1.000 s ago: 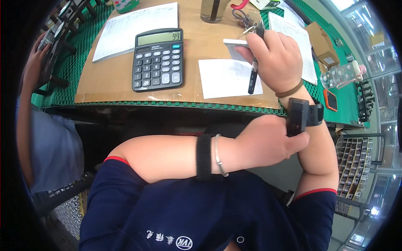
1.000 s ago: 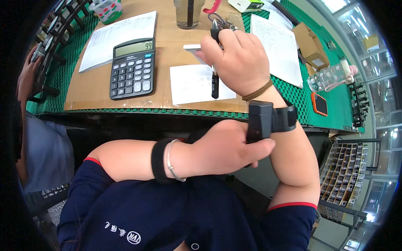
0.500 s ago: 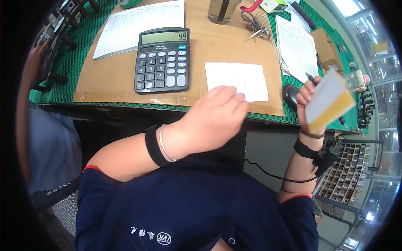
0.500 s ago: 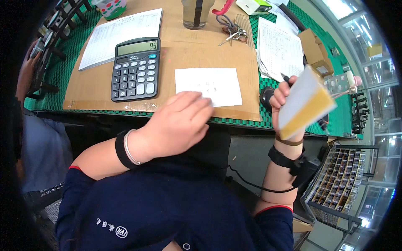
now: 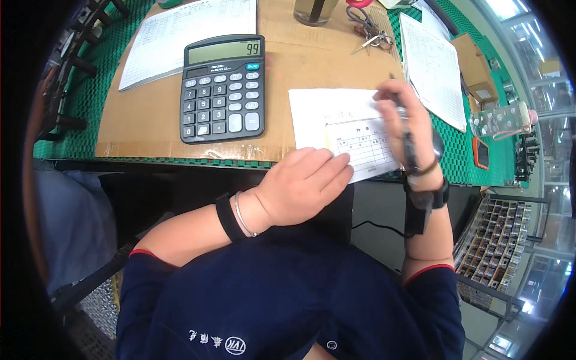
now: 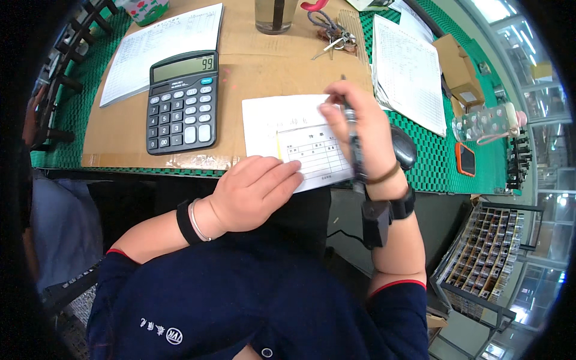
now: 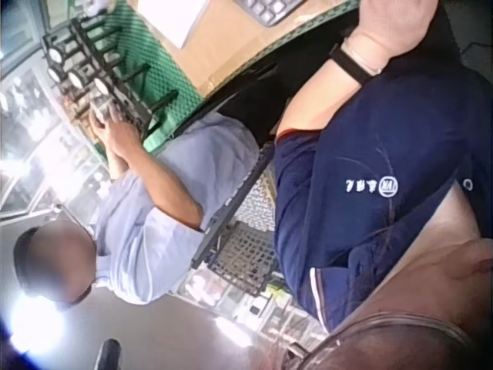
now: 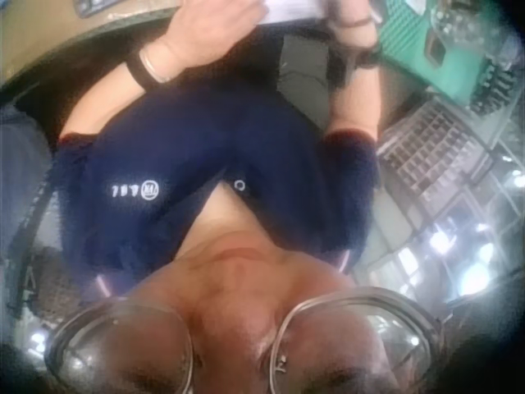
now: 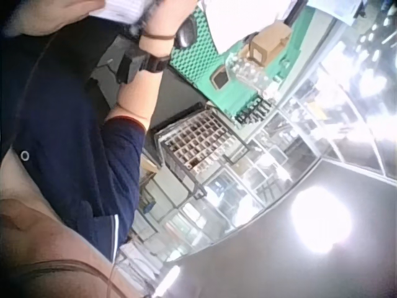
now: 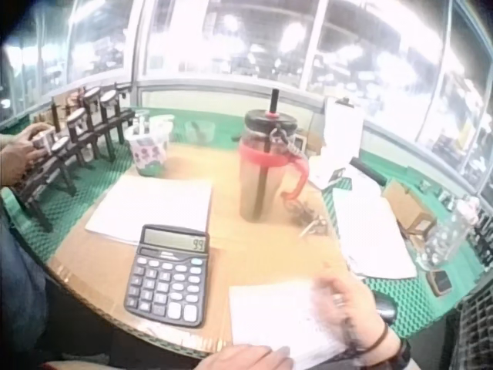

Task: The person counts metal pistons, uses a calculator to determine totals, and records the information on a production log sheet.

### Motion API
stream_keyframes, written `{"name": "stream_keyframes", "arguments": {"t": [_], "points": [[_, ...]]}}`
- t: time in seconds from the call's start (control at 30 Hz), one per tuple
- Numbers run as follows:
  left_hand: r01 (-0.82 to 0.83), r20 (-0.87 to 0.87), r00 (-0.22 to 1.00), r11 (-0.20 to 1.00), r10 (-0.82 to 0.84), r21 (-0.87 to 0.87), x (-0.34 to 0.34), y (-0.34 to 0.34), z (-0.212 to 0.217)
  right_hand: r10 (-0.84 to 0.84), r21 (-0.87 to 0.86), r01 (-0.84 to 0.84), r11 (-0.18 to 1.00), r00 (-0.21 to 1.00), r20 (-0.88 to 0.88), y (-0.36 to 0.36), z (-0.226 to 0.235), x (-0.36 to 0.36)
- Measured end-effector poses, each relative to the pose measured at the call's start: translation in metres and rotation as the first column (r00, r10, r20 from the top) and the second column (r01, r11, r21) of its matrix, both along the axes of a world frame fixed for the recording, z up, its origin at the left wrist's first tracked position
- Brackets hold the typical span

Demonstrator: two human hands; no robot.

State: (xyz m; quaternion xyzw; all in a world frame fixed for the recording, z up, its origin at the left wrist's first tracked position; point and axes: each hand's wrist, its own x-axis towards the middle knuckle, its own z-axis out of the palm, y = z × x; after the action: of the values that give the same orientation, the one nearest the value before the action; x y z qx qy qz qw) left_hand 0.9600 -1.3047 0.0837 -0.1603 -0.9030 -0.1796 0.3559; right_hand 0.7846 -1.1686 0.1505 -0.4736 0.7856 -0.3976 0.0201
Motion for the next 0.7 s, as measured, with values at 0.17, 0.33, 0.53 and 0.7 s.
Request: {"name": "stream_keyframes", "arguments": {"t": [0.17,0.33,0.53,0.7], "points": [[0.031,-0.013,0.999,0.999,-0.031,0.02,-0.01,0.007,-0.001,0.208,-0.31,-0.049,0.95,0.837,0.506,0.024,-0.009,0.021],[-0.001,-0.094,0.996,1.0,-0.001,-0.02,-0.014,0.006,-0.006,0.157,-0.146,-0.107,0.983,0.907,0.391,0.041,-0.015,0.016],[-0.007,-0.137,0.991,1.0,0.006,-0.006,-0.012,0.004,-0.014,0.028,-0.172,0.052,0.984,0.901,0.433,0.031,-0.02,0.028],[-0.008,-0.141,0.99,1.0,0.011,0.023,-0.013,0.006,-0.012,0.154,-0.241,-0.095,0.966,0.958,0.243,0.03,-0.028,0.022]]}}
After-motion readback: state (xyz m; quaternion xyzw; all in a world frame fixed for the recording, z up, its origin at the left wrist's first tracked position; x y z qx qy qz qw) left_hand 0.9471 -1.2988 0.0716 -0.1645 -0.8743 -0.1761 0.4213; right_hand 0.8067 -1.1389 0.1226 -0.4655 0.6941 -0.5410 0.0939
